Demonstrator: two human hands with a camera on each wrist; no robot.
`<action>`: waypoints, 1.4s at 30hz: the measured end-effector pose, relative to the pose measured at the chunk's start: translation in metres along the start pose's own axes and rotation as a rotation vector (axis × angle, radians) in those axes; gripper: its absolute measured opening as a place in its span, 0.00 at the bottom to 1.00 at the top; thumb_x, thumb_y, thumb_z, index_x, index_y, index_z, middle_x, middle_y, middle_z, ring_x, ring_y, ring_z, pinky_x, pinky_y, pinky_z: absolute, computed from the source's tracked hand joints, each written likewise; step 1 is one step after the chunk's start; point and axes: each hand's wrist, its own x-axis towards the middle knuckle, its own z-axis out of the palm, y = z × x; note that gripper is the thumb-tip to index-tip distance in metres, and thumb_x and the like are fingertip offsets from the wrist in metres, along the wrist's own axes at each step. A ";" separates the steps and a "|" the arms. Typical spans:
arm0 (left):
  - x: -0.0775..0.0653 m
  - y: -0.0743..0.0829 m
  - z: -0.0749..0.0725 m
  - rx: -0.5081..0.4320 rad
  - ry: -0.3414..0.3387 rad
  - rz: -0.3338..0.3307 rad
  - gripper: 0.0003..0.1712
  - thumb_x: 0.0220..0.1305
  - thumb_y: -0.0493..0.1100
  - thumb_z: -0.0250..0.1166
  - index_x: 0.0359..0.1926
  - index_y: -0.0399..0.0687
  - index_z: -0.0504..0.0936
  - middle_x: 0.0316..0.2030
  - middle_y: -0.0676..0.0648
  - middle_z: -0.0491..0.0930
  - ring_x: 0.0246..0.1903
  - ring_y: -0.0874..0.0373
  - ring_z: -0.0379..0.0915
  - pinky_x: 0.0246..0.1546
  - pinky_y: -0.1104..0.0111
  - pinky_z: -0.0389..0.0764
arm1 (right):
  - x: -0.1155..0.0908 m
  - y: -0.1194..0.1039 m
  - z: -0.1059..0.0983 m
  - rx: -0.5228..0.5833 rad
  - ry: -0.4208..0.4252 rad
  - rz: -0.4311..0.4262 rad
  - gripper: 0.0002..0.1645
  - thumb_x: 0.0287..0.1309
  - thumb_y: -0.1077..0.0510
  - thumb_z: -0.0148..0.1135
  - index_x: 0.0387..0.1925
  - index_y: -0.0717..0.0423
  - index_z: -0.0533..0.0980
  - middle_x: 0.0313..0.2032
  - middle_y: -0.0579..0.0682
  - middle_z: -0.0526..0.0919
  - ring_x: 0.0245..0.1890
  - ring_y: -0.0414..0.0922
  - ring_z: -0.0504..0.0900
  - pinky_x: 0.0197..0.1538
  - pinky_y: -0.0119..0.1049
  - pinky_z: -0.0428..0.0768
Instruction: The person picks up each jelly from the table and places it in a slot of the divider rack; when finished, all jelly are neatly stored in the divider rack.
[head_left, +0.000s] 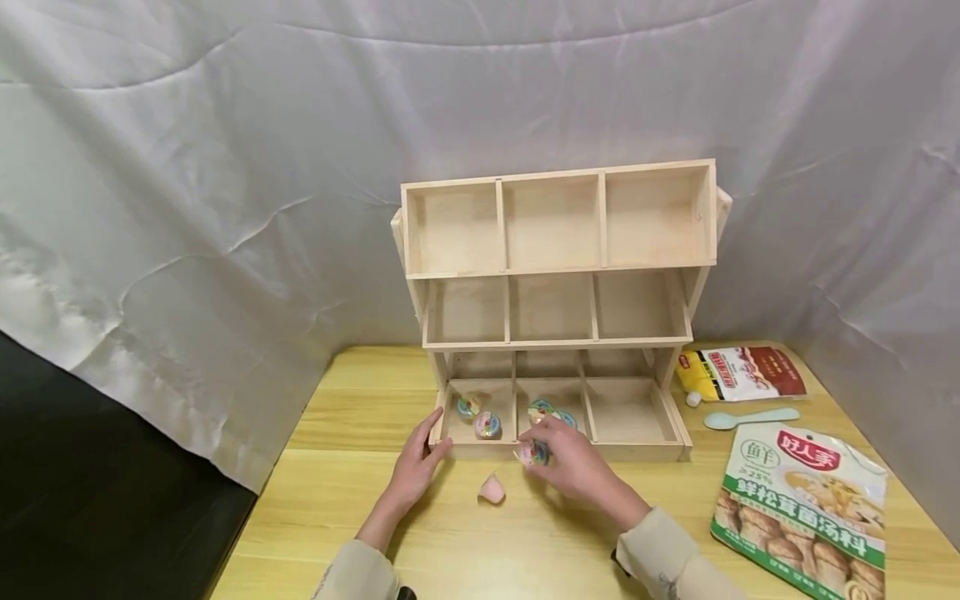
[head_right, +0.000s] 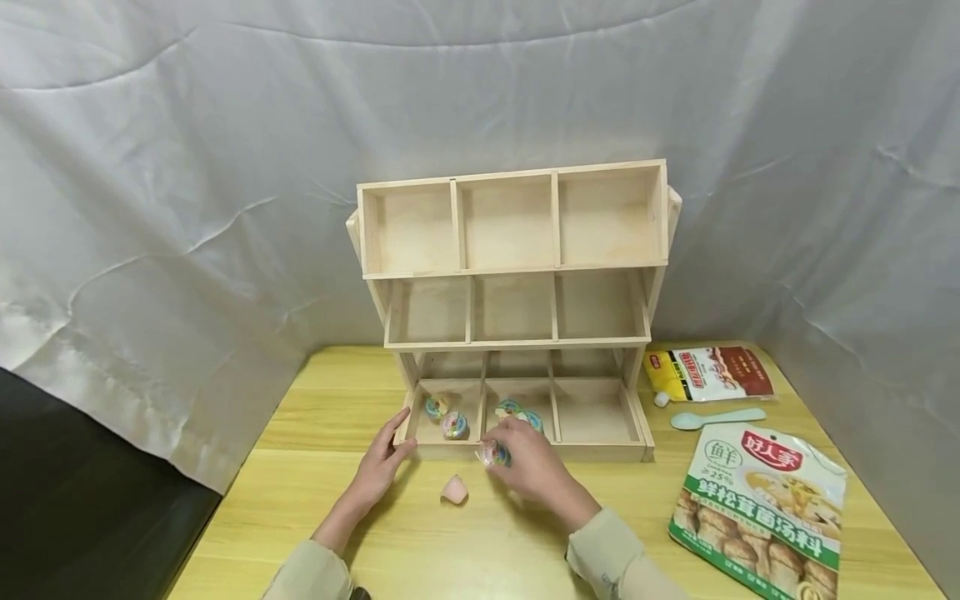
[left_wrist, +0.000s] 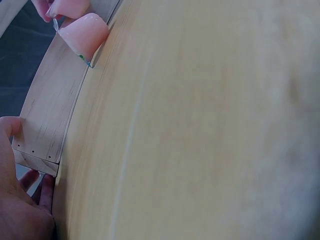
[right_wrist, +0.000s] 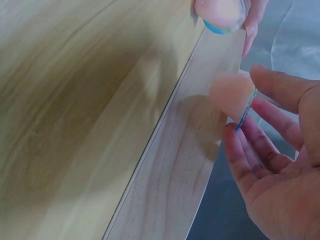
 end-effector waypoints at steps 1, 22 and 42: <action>0.000 0.000 0.000 0.002 0.003 0.002 0.36 0.77 0.50 0.61 0.80 0.57 0.61 0.75 0.38 0.64 0.50 0.53 0.71 0.56 0.56 0.73 | 0.000 0.000 0.000 -0.002 0.003 0.003 0.25 0.50 0.60 0.81 0.52 0.53 0.85 0.49 0.50 0.83 0.51 0.51 0.81 0.57 0.55 0.81; -0.003 0.000 0.004 0.005 0.011 0.019 0.36 0.77 0.50 0.61 0.80 0.52 0.62 0.76 0.38 0.63 0.57 0.48 0.70 0.57 0.58 0.73 | -0.002 0.005 0.002 -0.032 0.037 -0.006 0.24 0.48 0.57 0.83 0.49 0.52 0.86 0.43 0.45 0.83 0.46 0.48 0.81 0.53 0.53 0.81; 0.001 0.000 0.001 -0.020 0.009 0.008 0.36 0.76 0.49 0.62 0.80 0.56 0.61 0.77 0.39 0.62 0.61 0.46 0.71 0.61 0.54 0.73 | 0.005 0.015 -0.024 0.065 0.146 0.036 0.23 0.56 0.57 0.78 0.53 0.55 0.85 0.47 0.51 0.85 0.40 0.44 0.82 0.44 0.40 0.84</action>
